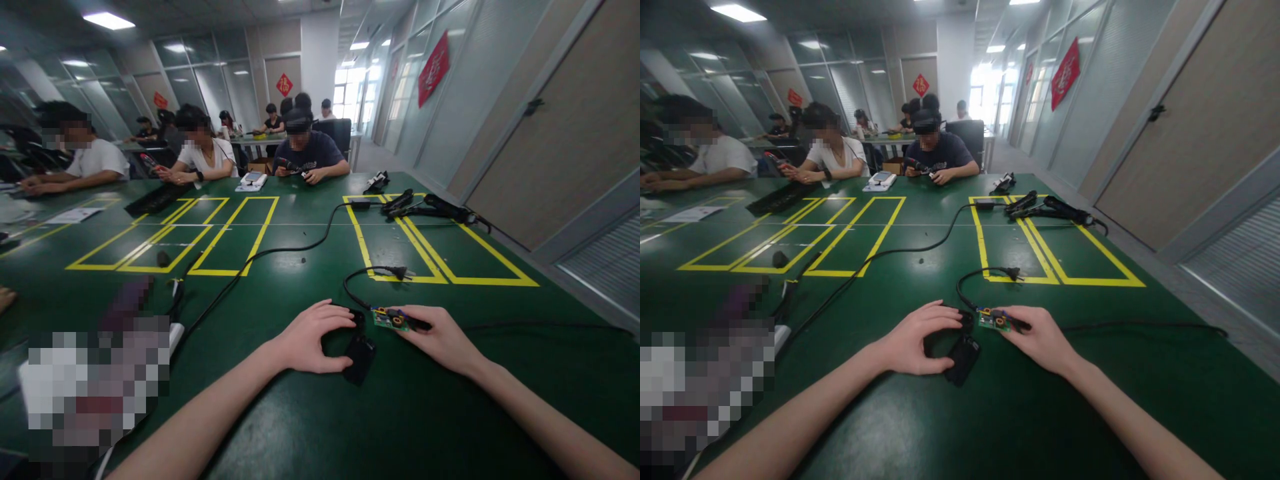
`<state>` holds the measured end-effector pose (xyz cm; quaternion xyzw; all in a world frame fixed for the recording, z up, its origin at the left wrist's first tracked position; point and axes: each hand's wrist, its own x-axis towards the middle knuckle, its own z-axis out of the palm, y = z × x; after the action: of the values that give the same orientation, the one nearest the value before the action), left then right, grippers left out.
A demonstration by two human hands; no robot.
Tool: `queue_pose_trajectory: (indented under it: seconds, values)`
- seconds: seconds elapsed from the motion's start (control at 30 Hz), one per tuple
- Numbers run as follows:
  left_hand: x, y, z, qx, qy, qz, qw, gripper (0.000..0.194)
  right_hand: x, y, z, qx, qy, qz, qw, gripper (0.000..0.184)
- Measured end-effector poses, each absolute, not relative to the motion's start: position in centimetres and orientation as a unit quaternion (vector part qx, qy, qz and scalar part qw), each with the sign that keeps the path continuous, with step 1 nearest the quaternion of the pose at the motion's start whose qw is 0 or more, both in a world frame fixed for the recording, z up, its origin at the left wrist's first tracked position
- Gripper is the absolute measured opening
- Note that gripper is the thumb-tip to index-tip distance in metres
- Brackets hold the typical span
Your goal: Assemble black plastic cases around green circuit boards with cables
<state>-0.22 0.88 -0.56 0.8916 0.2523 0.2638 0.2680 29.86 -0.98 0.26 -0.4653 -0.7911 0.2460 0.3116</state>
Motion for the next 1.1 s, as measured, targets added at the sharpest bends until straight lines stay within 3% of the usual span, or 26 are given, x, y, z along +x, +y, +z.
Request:
queue_pose_trajectory:
  seconds: [0.2, 0.3, 0.43, 0.5, 0.57, 0.67, 0.87, 1.1]
  values:
    - [-0.6, 1.6, -0.7, 0.867, 0.264, 0.312, 0.286, 0.046, 28.0, -2.9, 1.4, -0.394, -0.828, 0.266, 0.297, 0.026]
    - [-0.9, 1.9, -0.7, 0.87, 0.278, 0.327, 0.241, 0.044, 26.8, -3.6, 1.5, -0.373, -0.829, 0.288, 0.303, 0.025]
    - [-1.3, 2.0, -0.5, 0.869, 0.296, 0.379, 0.114, 0.054, 25.3, -3.9, 1.9, -0.346, -0.832, 0.306, 0.306, 0.023]
    - [-1.4, 2.0, -0.4, 0.875, 0.273, 0.388, 0.099, 0.065, 24.4, -3.7, 2.3, -0.322, -0.843, 0.306, 0.303, 0.022]
    - [-1.6, 1.9, -0.5, 0.893, 0.243, 0.361, 0.118, 0.072, 23.6, -3.2, 2.6, -0.297, -0.851, 0.305, 0.306, 0.021]
    - [-1.9, 2.0, -0.7, 0.91, 0.248, 0.306, 0.131, 0.066, 22.9, -2.1, 2.5, -0.296, -0.847, 0.308, 0.317, 0.023]
    - [-4.0, 3.2, 0.6, 0.909, 0.335, 0.24, 0.058, 0.057, 24.2, -0.2, 0.7, -0.406, -0.832, 0.258, 0.276, 0.036]
    - [-4.9, 2.9, 2.2, 0.914, 0.362, 0.168, 0.078, 0.051, 28.1, -1.0, 0.0, -0.412, -0.856, 0.18, 0.254, 0.025]
